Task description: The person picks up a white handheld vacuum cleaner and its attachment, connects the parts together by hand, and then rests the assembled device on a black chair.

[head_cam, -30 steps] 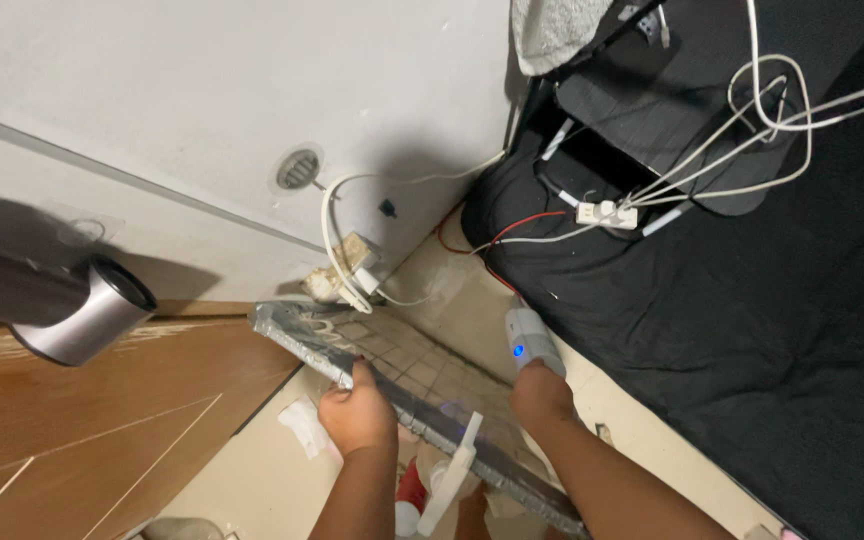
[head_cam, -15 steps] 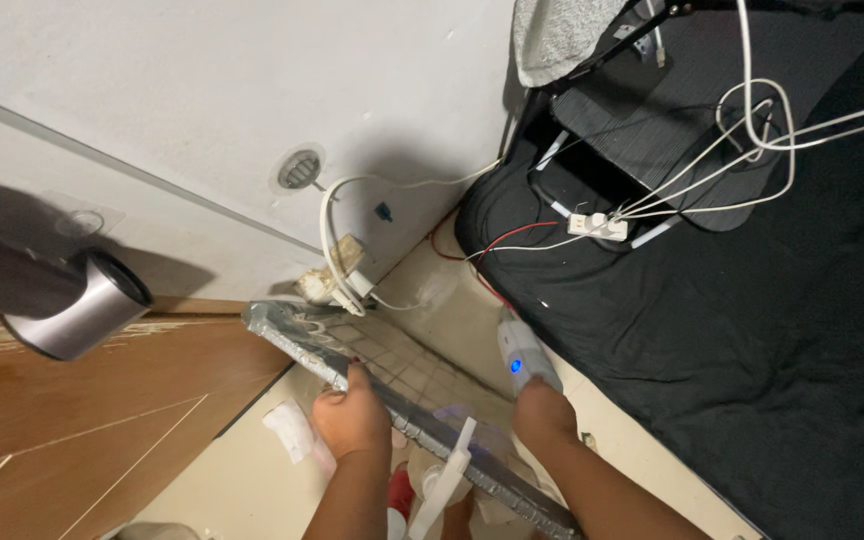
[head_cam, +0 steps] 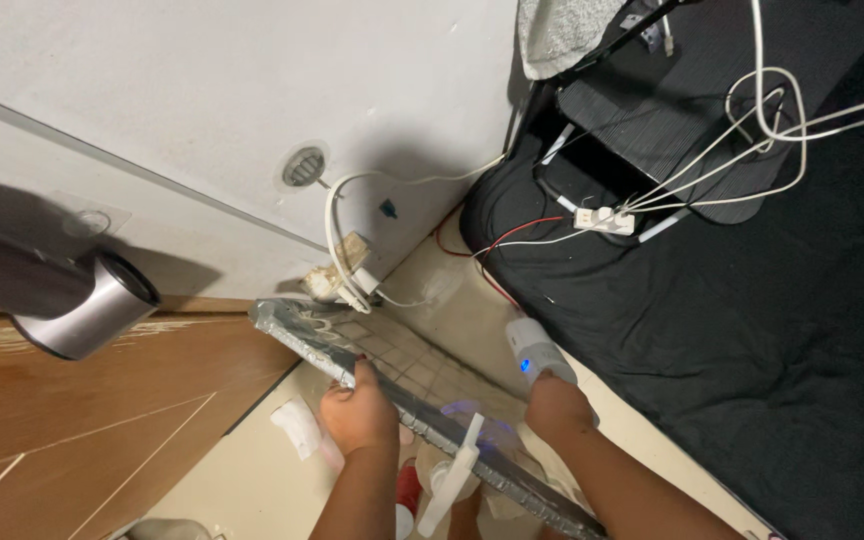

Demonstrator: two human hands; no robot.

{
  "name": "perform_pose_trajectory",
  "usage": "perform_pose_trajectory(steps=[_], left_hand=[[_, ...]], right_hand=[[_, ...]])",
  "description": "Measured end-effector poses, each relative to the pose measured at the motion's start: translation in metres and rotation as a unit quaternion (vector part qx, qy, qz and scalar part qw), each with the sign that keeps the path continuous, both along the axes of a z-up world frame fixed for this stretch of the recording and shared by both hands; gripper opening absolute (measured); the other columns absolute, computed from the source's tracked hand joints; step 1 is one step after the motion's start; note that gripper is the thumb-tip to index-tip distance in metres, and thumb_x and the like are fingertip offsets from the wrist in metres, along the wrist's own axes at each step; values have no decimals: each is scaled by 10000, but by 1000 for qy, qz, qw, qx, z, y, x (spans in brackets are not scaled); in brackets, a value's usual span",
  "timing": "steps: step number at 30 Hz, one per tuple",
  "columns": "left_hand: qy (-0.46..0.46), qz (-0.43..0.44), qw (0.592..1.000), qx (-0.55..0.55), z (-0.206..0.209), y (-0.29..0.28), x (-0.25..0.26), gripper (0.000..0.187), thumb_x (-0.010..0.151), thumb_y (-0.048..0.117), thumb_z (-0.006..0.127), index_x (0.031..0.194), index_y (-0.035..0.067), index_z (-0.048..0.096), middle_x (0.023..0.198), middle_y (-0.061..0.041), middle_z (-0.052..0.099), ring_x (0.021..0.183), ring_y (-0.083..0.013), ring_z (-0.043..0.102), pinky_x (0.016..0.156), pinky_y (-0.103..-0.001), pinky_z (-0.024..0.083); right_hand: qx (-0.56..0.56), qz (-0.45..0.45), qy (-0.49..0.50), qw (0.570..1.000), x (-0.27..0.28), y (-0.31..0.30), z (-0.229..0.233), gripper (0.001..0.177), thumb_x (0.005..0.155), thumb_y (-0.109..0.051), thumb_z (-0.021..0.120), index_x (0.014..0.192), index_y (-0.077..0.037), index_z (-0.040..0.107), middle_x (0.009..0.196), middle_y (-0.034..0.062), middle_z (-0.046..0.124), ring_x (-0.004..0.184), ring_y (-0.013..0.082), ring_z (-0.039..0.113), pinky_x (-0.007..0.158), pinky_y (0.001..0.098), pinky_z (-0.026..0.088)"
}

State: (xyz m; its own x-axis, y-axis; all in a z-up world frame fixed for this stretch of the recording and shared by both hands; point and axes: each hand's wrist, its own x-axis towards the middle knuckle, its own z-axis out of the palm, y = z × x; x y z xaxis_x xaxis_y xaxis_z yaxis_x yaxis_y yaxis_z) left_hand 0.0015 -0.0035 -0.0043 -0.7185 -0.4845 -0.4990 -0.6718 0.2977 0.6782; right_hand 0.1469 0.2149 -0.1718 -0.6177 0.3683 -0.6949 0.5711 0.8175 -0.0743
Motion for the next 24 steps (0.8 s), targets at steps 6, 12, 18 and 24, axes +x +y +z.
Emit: perform_pose_trajectory(steps=[6, 12, 18, 24], left_hand=[[-15, -11, 1000, -20, -1, 0, 0, 438, 876, 375, 687, 772, -50, 715, 706, -158, 720, 703, -276, 693, 714, -401, 512], [-4, -17, 999, -36, 0, 0, -1, 463, 865, 374, 689, 744, -73, 698, 712, -175, 720, 699, -292, 676, 727, -405, 513], [3, -20, 999, -44, 0, 0, -1, 444, 873, 371, 684, 787, -65, 710, 733, -173, 730, 703, -280, 689, 738, -401, 519], [32, -12, 999, -38, -3, 0, 0, 396, 849, 351, 687, 805, -40, 727, 749, -165, 745, 731, -276, 707, 746, -399, 518]], right_hand=[[9, 79, -3, 997, 7, 26, 26, 628, 841, -155, 598, 1437, 5, 483, 1071, 196, 730, 971, 335, 740, 838, 445, 604], [36, 97, 20, 994, 14, 28, 18, 508, 835, -163, 635, 1314, -19, 547, 1046, 170, 733, 960, 321, 739, 813, 438, 601], [37, 81, 22, 996, 26, 17, 18, 388, 829, -171, 671, 1190, -43, 612, 1020, 143, 737, 948, 308, 739, 789, 430, 599], [15, 109, 15, 994, 39, 35, 35, 328, 833, -188, 698, 1131, -64, 646, 981, 127, 743, 921, 296, 741, 766, 421, 596]])
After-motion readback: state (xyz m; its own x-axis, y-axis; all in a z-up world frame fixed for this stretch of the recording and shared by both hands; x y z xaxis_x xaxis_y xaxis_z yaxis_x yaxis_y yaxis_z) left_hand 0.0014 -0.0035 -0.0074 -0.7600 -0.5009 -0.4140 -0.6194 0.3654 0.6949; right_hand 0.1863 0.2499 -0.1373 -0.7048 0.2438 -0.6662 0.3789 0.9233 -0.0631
